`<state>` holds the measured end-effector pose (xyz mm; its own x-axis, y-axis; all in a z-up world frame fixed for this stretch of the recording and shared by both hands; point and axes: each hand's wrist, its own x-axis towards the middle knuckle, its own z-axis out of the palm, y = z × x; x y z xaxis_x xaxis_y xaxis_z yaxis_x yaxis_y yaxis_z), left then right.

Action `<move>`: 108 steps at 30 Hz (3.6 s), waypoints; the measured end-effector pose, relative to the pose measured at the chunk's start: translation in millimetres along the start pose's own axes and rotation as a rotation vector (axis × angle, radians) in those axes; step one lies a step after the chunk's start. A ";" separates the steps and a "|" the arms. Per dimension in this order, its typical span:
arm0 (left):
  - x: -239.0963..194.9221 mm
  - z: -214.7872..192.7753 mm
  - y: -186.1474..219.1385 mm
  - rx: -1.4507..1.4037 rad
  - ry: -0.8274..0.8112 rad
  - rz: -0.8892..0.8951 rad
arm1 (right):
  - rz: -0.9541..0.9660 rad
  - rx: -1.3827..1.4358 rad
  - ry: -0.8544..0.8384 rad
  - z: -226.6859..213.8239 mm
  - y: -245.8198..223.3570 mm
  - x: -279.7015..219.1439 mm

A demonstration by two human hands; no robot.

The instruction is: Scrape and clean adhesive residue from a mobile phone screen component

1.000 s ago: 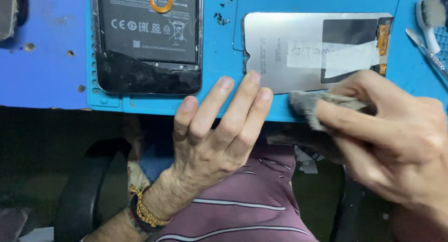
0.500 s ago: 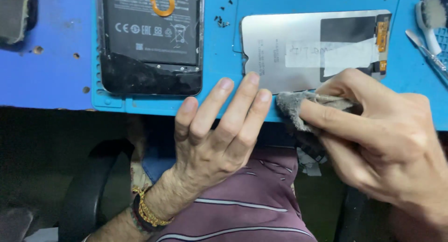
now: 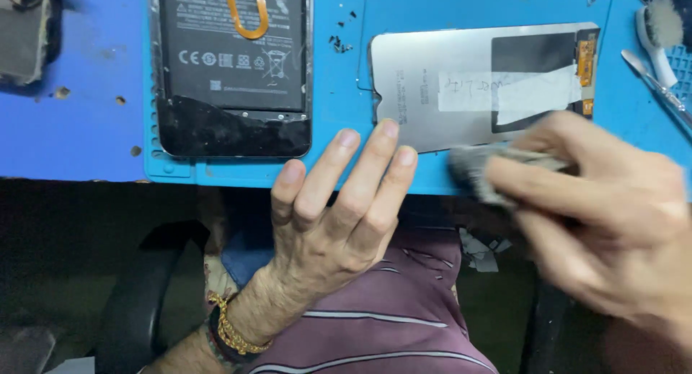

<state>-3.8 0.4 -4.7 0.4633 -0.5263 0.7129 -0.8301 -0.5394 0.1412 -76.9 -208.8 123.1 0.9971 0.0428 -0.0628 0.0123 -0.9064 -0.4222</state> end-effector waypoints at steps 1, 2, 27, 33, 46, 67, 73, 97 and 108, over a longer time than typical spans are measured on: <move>2.0 1.2 0.8 -0.005 0.000 -0.001 | -0.140 0.011 0.007 2.8 -2.4 5.6; 3.3 2.4 2.6 -0.009 0.002 0.006 | -0.135 0.009 0.013 -1.2 0.2 3.9; 2.2 2.9 9.3 0.000 -0.061 0.001 | -0.220 -0.515 0.065 -7.7 21.4 -9.2; 3.2 1.6 5.2 -0.003 -0.089 -0.004 | 0.044 -0.513 -0.076 -17.9 37.6 -31.5; 1.7 5.5 9.7 0.013 -0.092 0.009 | -0.101 -0.534 0.046 -11.6 33.9 -28.4; 0.2 11.1 13.2 0.029 -0.101 0.021 | 0.854 0.061 0.081 -43.0 39.4 -42.4; -0.6 12.3 14.6 0.013 -0.118 -0.002 | 0.210 -0.520 0.101 -17.3 85.8 -68.7; -15.4 24.4 25.7 -0.162 0.167 0.005 | 0.193 -0.071 0.338 -41.0 94.8 -100.9; 149.7 22.1 43.9 -0.159 -0.465 0.241 | -0.137 -0.319 0.144 -54.9 89.6 -56.4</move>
<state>36.0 -116.7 93.0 0.3130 -0.8772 0.3642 -0.9496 -0.2809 0.1394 -127.9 -315.5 138.5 0.9847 0.1338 0.1117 0.1464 -0.9827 -0.1137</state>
